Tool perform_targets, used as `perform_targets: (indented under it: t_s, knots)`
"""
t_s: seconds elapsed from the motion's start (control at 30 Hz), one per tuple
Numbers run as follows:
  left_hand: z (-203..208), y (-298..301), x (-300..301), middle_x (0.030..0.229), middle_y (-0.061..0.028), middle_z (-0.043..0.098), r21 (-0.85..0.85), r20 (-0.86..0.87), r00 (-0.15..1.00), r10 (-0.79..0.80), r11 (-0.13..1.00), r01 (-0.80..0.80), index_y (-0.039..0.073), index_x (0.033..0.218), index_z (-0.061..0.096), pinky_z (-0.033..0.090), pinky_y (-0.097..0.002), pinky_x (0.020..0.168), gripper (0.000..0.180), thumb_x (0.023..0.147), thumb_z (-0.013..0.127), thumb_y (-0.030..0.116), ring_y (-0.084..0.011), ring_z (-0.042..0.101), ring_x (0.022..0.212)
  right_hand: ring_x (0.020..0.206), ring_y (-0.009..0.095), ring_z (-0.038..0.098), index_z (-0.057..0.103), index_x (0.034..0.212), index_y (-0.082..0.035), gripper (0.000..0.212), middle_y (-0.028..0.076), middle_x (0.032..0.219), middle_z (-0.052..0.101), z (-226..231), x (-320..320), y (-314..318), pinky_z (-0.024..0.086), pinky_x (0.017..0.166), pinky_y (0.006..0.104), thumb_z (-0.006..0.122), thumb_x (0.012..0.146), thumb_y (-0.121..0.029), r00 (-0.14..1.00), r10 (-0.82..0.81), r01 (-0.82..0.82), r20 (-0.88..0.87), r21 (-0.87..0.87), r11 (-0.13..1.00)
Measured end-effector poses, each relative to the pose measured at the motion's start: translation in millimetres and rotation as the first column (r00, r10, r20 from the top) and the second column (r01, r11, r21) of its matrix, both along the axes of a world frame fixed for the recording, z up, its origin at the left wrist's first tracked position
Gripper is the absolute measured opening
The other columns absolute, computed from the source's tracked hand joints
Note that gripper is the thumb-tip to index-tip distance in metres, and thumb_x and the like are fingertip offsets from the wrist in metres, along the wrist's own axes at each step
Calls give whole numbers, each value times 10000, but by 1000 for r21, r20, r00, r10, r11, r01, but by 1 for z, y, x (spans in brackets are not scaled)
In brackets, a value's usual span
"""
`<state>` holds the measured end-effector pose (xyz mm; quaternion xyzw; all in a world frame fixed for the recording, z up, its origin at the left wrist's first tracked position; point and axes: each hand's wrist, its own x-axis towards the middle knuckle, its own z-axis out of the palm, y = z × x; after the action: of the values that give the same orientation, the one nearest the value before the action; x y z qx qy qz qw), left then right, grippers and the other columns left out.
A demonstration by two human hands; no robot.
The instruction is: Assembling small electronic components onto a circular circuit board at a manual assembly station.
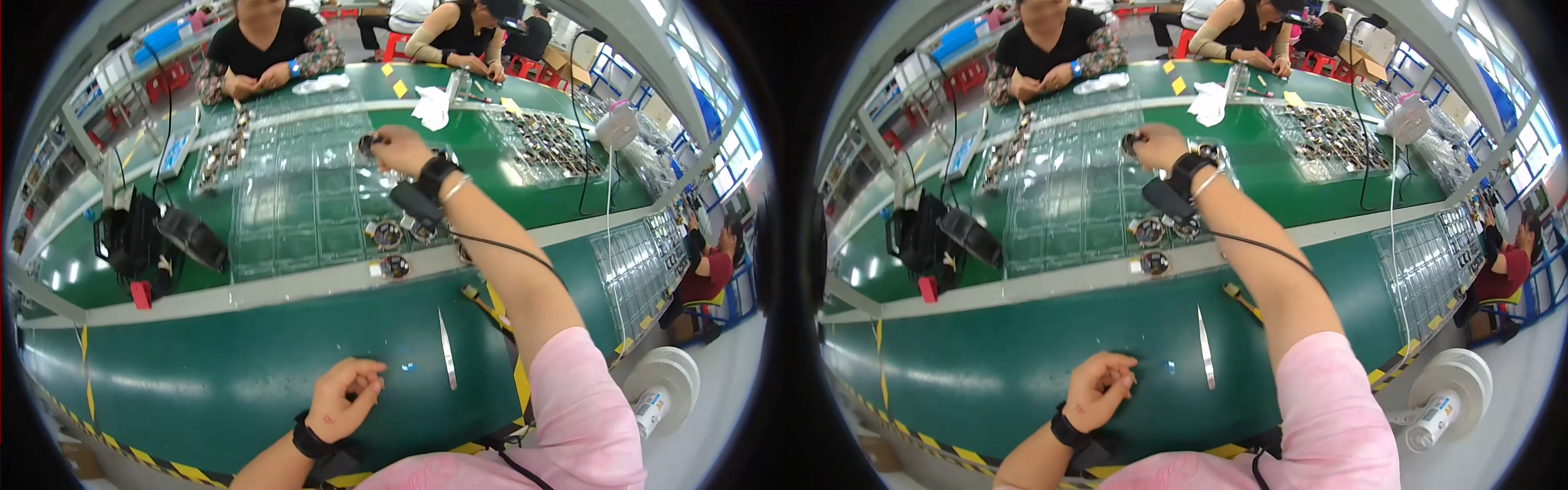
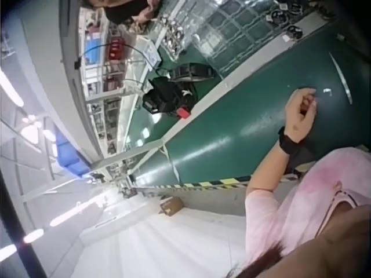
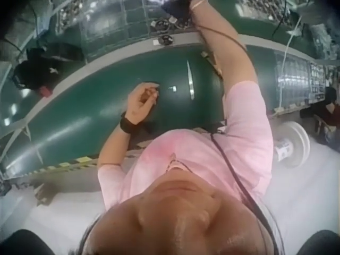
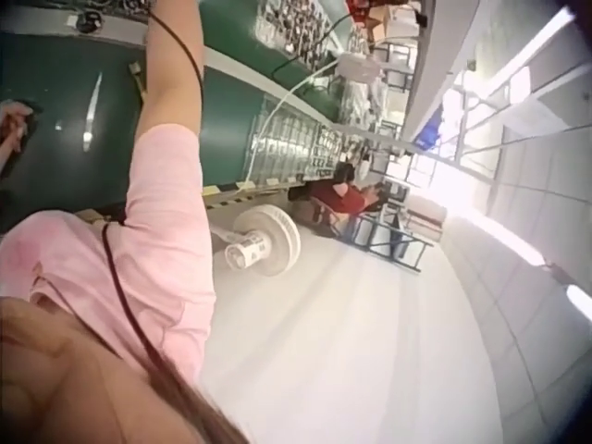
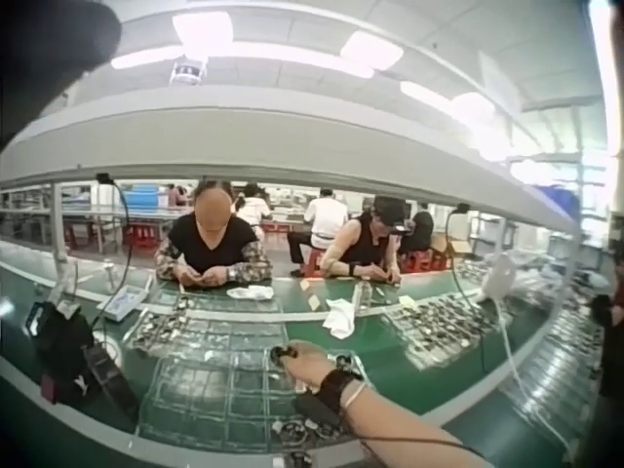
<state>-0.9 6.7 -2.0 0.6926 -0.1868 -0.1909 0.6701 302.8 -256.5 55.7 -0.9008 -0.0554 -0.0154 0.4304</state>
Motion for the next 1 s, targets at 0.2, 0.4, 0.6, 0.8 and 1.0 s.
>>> perform_targets:
  t_s: [0.2, 0.4, 0.6, 0.8, 1.0]
  knots:
    - [0, 4, 8, 985, -67, 519, -243, -7, 983, 184, 953, -180, 26, 1262, 465, 519, -242, 613, 385, 890, 538, -46, -98, 552, 763, 804, 115, 620, 475, 1296, -20, 392, 53, 1012, 588, 52, -148, 33, 544, 742, 262, 556, 917, -77, 954, 293, -233, -58, 470, 851]
    - [13, -3, 7, 1158, -104, 485, -457, 29, 967, 252, 864, -212, 55, 1378, 359, 524, -262, 717, 590, 852, 614, -32, -108, 563, 795, 866, 117, 594, 461, 1305, -17, 396, 63, 1067, 558, 33, -270, 68, 535, 763, 263, 507, 914, 25, 926, 365, -223, -95, 643, 733]
    - [9, -4, 2, 1128, -113, 539, -482, 136, 986, 91, 876, -14, 50, 1369, 377, 531, -272, 738, 618, 827, 666, -19, -130, 591, 893, 902, 145, 583, 426, 1312, -6, 447, 91, 1117, 550, 15, -326, 78, 528, 755, 257, 512, 885, 93, 928, 362, -224, -84, 651, 725]
    - [14, -1, -2, 1165, -128, 594, -508, 71, 994, -80, 855, 106, 36, 1343, 416, 542, -284, 770, 615, 801, 700, -22, -182, 603, 1069, 1002, 158, 569, 401, 1324, -16, 477, 107, 1166, 530, 12, -338, 76, 530, 789, 276, 542, 877, 77, 915, 351, -87, -197, 755, 650]
    - [14, 2, 1, 1244, -137, 568, -459, 113, 985, -131, 872, 169, 37, 1324, 443, 546, -291, 802, 621, 774, 722, -33, -193, 591, 1111, 1092, 177, 558, 388, 1326, -16, 497, 119, 1218, 506, 7, -337, 75, 526, 849, 291, 560, 868, 70, 907, 356, -35, -224, 802, 596]
